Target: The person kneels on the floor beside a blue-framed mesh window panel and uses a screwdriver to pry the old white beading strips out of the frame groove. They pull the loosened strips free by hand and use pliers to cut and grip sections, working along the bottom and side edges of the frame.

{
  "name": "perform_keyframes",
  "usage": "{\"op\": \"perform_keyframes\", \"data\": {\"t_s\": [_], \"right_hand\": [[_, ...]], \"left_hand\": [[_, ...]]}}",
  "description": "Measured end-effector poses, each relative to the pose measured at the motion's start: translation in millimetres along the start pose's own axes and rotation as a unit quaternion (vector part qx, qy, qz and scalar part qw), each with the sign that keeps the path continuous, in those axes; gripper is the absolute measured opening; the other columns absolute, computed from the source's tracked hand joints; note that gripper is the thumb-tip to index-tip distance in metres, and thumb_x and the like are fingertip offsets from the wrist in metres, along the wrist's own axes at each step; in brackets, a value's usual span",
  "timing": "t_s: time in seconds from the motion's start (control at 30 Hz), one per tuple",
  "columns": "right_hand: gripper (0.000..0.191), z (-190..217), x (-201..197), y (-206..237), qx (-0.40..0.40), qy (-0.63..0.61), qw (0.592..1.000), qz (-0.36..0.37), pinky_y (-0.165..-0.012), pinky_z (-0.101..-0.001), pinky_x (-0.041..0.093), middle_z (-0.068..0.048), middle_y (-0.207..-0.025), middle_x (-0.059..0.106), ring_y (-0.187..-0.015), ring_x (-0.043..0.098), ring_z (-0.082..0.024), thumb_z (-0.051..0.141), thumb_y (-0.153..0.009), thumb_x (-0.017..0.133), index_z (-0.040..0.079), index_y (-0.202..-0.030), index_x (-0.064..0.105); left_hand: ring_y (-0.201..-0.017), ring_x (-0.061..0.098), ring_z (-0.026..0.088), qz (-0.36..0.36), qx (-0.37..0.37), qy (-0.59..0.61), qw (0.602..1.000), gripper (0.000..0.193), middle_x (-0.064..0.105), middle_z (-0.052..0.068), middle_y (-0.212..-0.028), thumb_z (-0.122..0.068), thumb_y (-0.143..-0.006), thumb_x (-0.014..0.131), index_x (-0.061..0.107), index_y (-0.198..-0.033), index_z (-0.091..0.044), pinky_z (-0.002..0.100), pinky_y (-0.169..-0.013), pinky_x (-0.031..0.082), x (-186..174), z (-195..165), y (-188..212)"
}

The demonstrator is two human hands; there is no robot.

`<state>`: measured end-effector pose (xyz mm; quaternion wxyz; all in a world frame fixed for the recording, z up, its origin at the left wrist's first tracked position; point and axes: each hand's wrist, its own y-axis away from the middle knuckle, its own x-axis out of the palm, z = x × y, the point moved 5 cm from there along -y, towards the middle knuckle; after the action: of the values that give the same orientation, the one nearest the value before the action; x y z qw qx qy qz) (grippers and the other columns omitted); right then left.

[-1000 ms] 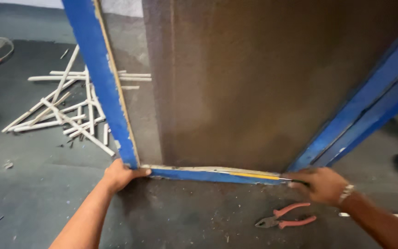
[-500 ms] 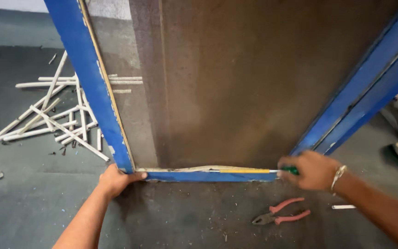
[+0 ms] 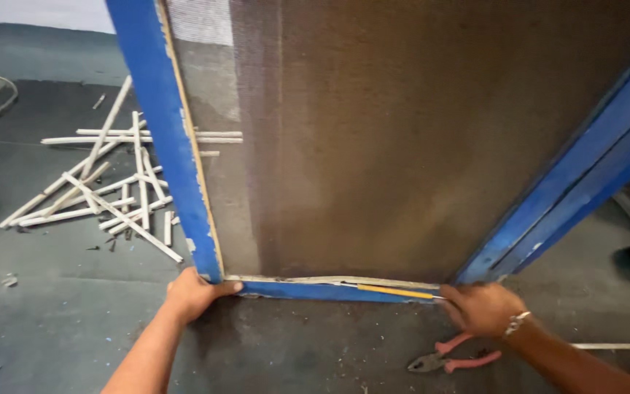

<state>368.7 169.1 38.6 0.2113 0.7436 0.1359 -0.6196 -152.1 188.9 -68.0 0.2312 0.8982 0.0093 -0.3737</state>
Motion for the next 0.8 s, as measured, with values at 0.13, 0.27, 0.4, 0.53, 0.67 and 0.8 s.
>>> {"op": "perform_keyframes", "data": {"t_s": [0.13, 0.27, 0.4, 0.53, 0.67, 0.8], "right_hand": [[0.031, 32, -90, -3, 0.077, 0.047, 0.979, 0.184, -0.073, -0.0468, 0.060, -0.008, -0.083, 0.073, -0.080, 0.073, -0.033, 0.048, -0.095, 0.055, 0.024, -0.111, 0.066], [0.029, 62, -148, -9, 0.034, 0.078, 0.973, 0.214, -0.074, -0.0463, 0.061, -0.009, -0.081, 0.073, -0.080, 0.074, -0.031, 0.044, -0.097, 0.054, 0.017, -0.101, 0.066], [0.025, 41, -133, 0, 0.066, -0.042, 0.980, 0.182, -0.070, -0.0429, 0.061, -0.010, -0.078, 0.076, -0.073, 0.075, -0.028, 0.038, -0.090, 0.066, 0.021, -0.109, 0.069], [0.052, 1, -49, 29, 0.037, -0.222, 0.971, 0.083, -0.055, -0.0361, 0.063, -0.006, -0.090, 0.080, -0.058, 0.077, -0.019, 0.029, -0.084, 0.073, 0.030, -0.135, 0.065], [0.064, -27, 47, 41, -0.126, -0.145, 0.980, -0.059, -0.042, -0.0328, 0.058, -0.002, -0.091, 0.075, -0.052, 0.069, -0.016, 0.030, -0.086, 0.070, 0.025, -0.147, 0.056], [0.068, -46, 100, 24, -0.189, -0.019, 0.976, -0.103, -0.040, -0.0355, 0.057, -0.005, -0.097, 0.072, -0.055, 0.067, -0.021, 0.030, -0.084, 0.070, 0.028, -0.149, 0.052]], "left_hand": [[-0.099, 0.077, 0.026, 0.003, -0.008, 0.014, 1.000, 0.057, 0.084, 0.009, -0.101, -0.052, -0.059, 0.090, 0.084, -0.100, -0.014, 0.036, -0.095, 0.051, 0, 2, 1], [-0.101, 0.075, 0.024, -0.009, 0.001, 0.015, 1.000, 0.056, 0.083, 0.007, -0.103, -0.052, -0.059, 0.090, 0.084, -0.102, -0.016, 0.035, -0.097, 0.049, 3, 1, 3], [-0.100, 0.076, 0.024, 0.000, 0.008, 0.013, 1.000, 0.058, 0.083, 0.007, -0.103, -0.054, -0.059, 0.090, 0.083, -0.102, -0.016, 0.035, -0.095, 0.051, 4, -2, 5], [-0.101, 0.076, 0.024, 0.001, 0.011, -0.002, 1.000, 0.057, 0.083, 0.007, -0.102, -0.056, -0.060, 0.089, 0.084, -0.101, -0.016, 0.035, -0.095, 0.052, 0, -4, 6], [-0.102, 0.075, 0.025, 0.006, 0.012, -0.005, 1.000, 0.056, 0.083, 0.007, -0.103, -0.054, -0.061, 0.088, 0.085, -0.102, -0.017, 0.035, -0.096, 0.051, 1, -4, 5], [-0.104, 0.075, 0.025, 0.007, 0.019, 0.023, 1.000, 0.057, 0.083, 0.007, -0.105, -0.050, -0.059, 0.089, 0.083, -0.106, -0.017, 0.035, -0.097, 0.050, 4, -4, 1]]}}
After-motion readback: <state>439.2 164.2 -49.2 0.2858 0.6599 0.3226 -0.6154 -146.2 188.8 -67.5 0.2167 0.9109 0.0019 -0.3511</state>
